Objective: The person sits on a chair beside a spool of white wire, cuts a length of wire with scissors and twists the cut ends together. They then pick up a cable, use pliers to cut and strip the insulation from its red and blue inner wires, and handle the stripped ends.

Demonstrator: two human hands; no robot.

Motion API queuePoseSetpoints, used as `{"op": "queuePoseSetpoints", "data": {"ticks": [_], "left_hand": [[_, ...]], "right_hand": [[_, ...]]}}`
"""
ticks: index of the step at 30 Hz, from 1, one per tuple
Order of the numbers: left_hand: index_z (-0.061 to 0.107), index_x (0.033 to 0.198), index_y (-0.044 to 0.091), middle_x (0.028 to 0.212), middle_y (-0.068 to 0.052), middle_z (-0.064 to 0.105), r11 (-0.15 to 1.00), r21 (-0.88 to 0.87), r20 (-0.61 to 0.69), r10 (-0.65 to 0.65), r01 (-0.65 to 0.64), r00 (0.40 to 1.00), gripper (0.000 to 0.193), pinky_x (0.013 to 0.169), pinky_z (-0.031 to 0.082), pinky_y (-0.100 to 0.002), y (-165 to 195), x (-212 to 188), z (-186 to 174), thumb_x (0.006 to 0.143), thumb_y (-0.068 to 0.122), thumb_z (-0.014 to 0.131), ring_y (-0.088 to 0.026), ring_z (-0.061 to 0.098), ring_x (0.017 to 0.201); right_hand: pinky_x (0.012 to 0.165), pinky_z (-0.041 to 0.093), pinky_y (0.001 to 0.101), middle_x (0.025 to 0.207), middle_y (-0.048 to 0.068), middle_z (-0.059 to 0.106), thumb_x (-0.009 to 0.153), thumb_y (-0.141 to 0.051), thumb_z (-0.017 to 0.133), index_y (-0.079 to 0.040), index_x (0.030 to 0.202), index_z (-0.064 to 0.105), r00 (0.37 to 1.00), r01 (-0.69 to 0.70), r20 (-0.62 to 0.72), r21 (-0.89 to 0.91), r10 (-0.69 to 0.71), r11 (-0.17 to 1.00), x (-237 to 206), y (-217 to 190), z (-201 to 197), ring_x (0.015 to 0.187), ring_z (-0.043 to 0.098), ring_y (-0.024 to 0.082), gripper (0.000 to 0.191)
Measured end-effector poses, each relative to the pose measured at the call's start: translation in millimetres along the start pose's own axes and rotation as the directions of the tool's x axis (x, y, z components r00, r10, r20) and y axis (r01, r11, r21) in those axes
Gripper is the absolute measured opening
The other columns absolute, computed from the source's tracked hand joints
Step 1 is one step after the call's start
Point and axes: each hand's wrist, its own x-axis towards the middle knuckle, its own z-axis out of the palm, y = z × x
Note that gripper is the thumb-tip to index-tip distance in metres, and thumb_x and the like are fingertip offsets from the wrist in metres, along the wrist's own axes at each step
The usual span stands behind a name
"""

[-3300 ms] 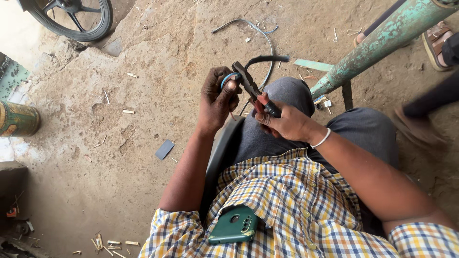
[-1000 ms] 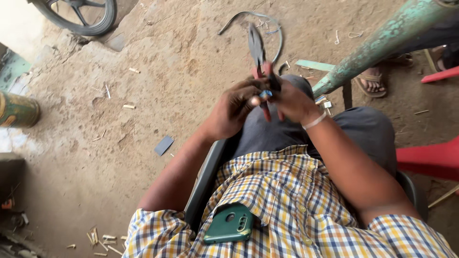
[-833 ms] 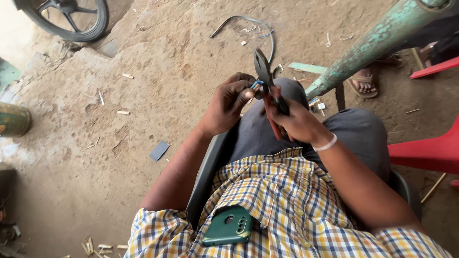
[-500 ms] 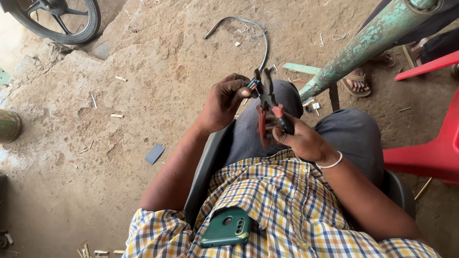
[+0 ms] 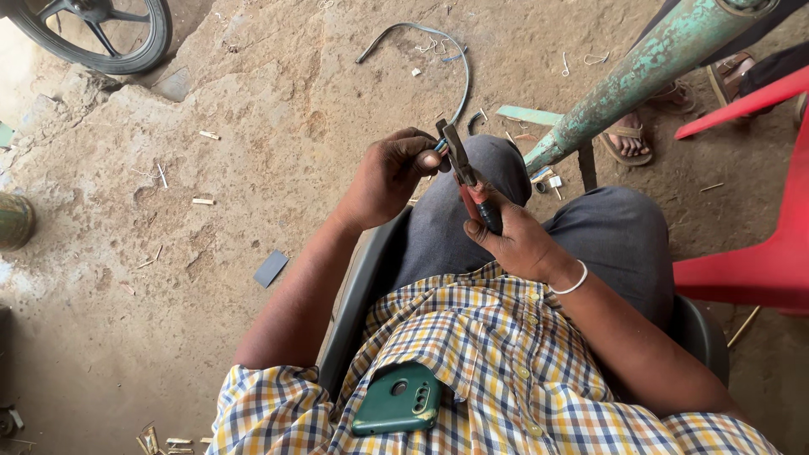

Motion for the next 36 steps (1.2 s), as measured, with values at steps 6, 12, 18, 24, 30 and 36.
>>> {"op": "queuePoseSetpoints", "data": {"ticks": [6,12,18,24,30,36], "left_hand": [[0.072,0.105,-0.001,0.108,-0.01,0.07,1.0,0.016,0.084,-0.025,0.023,0.996,0.024,0.083,0.065,-0.033,5,0,0,0.101,0.021,0.064,-0.018,0.073,0.097],[0.071,0.106,-0.002,0.108,-0.009,0.069,0.994,-0.094,0.173,-0.033,0.049,0.984,0.025,0.085,0.064,-0.032,3,1,-2,0.1,0.022,0.064,-0.017,0.071,0.098],[0.073,0.108,0.0,0.104,-0.007,0.07,0.993,-0.08,0.23,-0.066,0.087,0.971,0.022,0.082,0.059,-0.032,-4,4,-6,0.103,0.019,0.065,-0.014,0.067,0.093],[0.074,0.104,0.002,0.089,-0.004,0.07,0.988,0.018,0.34,-0.149,0.152,0.928,0.024,0.07,0.053,-0.031,1,6,-11,0.099,0.025,0.069,-0.012,0.061,0.079],[0.076,0.104,0.006,0.085,-0.001,0.072,0.978,0.143,0.355,-0.196,0.154,0.914,0.019,0.067,0.053,-0.032,8,10,-9,0.095,0.021,0.071,-0.011,0.064,0.074],[0.077,0.104,0.006,0.088,-0.007,0.075,0.976,0.161,0.338,-0.192,0.144,0.922,0.019,0.073,0.055,-0.034,6,18,-4,0.096,0.022,0.07,-0.016,0.067,0.079]], "right_hand": [[0.087,0.056,0.0349,0.097,0.009,0.069,0.098,-0.04,0.064,-0.004,0.117,0.058,0.997,0.011,-0.074,-0.001,-0.011,1.0,2,6,3,0.092,0.071,0.021,0.041],[0.078,0.054,0.0387,0.081,0.013,0.065,0.1,-0.039,0.065,-0.006,0.106,0.058,0.994,-0.102,-0.064,-0.208,0.091,0.973,-2,5,-11,0.076,0.067,0.027,0.034],[0.089,0.055,0.0366,0.095,0.01,0.072,0.098,-0.041,0.067,-0.007,0.115,0.065,0.992,-0.11,0.048,-0.15,0.118,0.983,-9,-6,-23,0.094,0.072,0.021,0.037],[0.094,0.052,0.0378,0.109,0.01,0.071,0.095,-0.034,0.068,-0.006,0.135,0.056,0.999,-0.02,0.047,-0.134,0.027,0.991,-11,-8,-23,0.107,0.069,0.025,0.05],[0.091,0.054,0.037,0.102,0.01,0.07,0.098,-0.029,0.069,-0.007,0.124,0.055,1.0,0.013,0.021,-0.158,-0.01,0.987,-10,8,-24,0.106,0.073,0.027,0.038],[0.084,0.054,0.0346,0.094,0.008,0.07,0.101,-0.031,0.066,-0.007,0.124,0.061,0.998,-0.059,-0.014,-0.12,0.057,0.991,0,22,-24,0.089,0.069,0.02,0.033]]}}
